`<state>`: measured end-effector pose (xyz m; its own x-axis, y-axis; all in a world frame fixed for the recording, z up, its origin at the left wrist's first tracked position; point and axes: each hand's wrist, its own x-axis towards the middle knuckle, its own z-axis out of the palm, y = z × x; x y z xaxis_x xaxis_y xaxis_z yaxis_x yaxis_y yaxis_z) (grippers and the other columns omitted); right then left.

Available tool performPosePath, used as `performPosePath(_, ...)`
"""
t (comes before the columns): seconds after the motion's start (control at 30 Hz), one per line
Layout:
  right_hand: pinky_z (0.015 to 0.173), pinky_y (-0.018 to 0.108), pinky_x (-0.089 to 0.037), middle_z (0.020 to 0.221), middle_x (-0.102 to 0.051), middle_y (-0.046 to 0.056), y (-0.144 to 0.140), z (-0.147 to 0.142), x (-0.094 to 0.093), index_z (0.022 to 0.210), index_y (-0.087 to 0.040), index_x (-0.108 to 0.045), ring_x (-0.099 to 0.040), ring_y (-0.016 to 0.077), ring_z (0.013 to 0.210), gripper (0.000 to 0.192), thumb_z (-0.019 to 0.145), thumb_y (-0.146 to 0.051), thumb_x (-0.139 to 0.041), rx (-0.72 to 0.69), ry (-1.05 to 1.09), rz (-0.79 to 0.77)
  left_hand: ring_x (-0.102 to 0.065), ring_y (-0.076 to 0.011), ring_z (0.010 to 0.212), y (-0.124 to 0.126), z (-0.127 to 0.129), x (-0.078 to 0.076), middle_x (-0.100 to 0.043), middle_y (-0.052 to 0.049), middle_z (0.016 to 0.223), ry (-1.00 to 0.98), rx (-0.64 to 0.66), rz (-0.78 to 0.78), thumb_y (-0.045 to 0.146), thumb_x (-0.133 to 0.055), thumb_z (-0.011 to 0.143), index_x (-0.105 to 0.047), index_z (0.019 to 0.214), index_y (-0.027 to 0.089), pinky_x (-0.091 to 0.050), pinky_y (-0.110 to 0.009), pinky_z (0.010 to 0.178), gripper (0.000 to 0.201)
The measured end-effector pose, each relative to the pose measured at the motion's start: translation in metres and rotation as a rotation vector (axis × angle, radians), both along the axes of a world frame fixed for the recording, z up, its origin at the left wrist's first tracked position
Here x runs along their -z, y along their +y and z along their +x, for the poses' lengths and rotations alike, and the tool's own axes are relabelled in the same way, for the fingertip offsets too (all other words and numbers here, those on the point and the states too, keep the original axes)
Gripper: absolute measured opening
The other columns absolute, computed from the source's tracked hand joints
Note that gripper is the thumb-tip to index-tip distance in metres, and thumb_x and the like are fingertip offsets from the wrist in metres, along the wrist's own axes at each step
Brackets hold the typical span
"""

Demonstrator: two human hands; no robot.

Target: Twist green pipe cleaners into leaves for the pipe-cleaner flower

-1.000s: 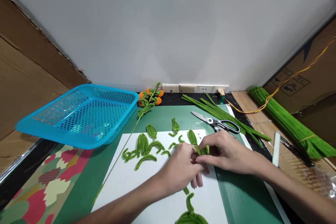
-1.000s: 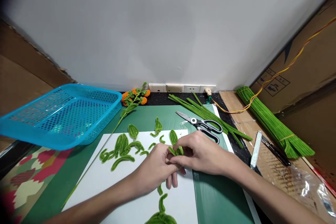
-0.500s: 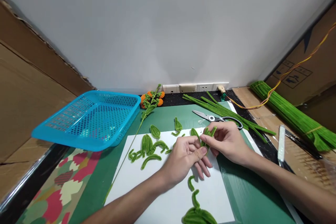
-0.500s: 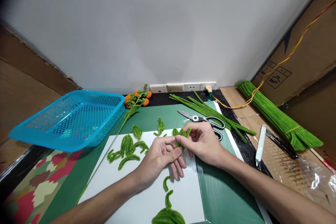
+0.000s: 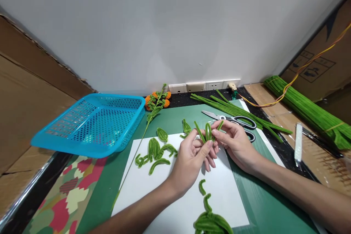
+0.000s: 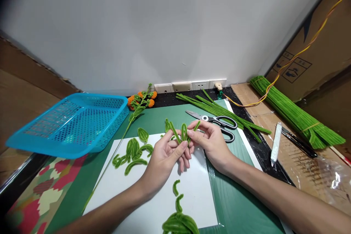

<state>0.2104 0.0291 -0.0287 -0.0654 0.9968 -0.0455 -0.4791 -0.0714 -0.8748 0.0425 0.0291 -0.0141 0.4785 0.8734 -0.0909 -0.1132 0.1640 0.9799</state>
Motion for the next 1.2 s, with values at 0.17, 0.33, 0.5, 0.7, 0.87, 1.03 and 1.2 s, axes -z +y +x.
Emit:
performPosePath(0.17,0.051,0.021,-0.057,0.082,-0.074,0.000,0.000,-0.001,-0.003,0.125,-0.020,-0.066,-0.066,0.0104,0.055,0.052,0.082,-0.035,-0.091,0.081,0.084,-0.042,-0.067,-0.0124,0.054,0.000,-0.001,0.001,-0.067,0.002,0.078,-0.013,-0.020,-0.032,0.043,-0.057,0.107,-0.048,0.110,0.021,-0.051,-0.019,0.045,0.024)
performPosePath(0.33,0.055,0.021,-0.058,0.083,-0.075,-0.001,0.000,0.001,-0.004,0.114,-0.023,-0.060,-0.067,0.0109,0.058,0.051,0.078,-0.033,-0.094,0.115,0.121,-0.066,-0.068,-0.0131,0.054,-0.003,-0.002,0.002,-0.067,0.002,0.080,-0.005,-0.019,-0.045,0.044,-0.055,0.107,-0.043,0.111,0.023,-0.048,-0.019,0.044,0.024)
performPosePath(0.5,0.046,0.015,-0.046,0.073,-0.069,-0.004,0.000,0.000,-0.005,0.095,-0.020,-0.061,-0.054,0.0044,0.046,0.040,0.077,-0.034,-0.094,0.069,0.108,-0.085,-0.062,-0.0065,0.049,-0.003,0.002,0.001,-0.065,0.002,0.088,0.030,-0.034,-0.018,0.043,-0.057,0.106,-0.045,0.109,0.022,-0.045,-0.015,0.042,0.024)
performPosePath(0.7,0.041,0.016,-0.038,0.068,-0.062,-0.006,0.000,-0.007,-0.004,0.094,-0.019,-0.068,-0.051,0.0041,0.041,0.033,0.081,-0.038,-0.091,0.130,0.028,-0.030,-0.063,-0.0069,0.053,-0.001,0.004,0.003,-0.061,0.002,0.092,0.018,-0.029,0.008,0.044,-0.058,0.105,-0.046,0.108,0.022,-0.045,-0.015,0.040,0.025)
performPosePath(0.87,0.040,0.020,-0.039,0.069,-0.062,-0.004,-0.001,-0.009,0.003,0.108,-0.020,-0.074,-0.048,0.0067,0.044,0.030,0.090,-0.041,-0.082,0.137,-0.079,0.039,-0.062,-0.0075,0.051,-0.002,0.006,0.004,-0.063,0.000,0.094,0.030,-0.019,0.021,0.045,-0.055,0.106,-0.047,0.107,0.022,-0.043,-0.015,0.038,0.025)
performPosePath(1.03,0.045,0.023,-0.034,0.051,-0.052,-0.006,-0.004,-0.010,0.001,0.122,-0.017,-0.075,-0.042,0.0090,0.044,0.040,0.094,-0.045,-0.077,0.077,-0.204,0.023,-0.062,-0.0079,0.048,-0.004,0.005,0.002,-0.067,-0.001,0.093,0.036,0.006,0.004,0.043,-0.058,0.104,-0.046,0.105,0.022,-0.041,-0.016,0.037,0.025)
performPosePath(1.2,0.046,0.026,-0.037,0.052,-0.055,-0.004,-0.006,-0.013,-0.002,0.113,-0.017,-0.081,-0.042,0.0109,0.045,0.036,0.091,-0.045,-0.079,0.113,-0.300,0.031,-0.059,-0.0090,0.044,-0.005,0.004,0.000,-0.067,0.002,0.082,0.014,-0.010,-0.033,0.044,-0.058,0.104,-0.044,0.115,0.024,-0.040,-0.016,0.037,0.027)
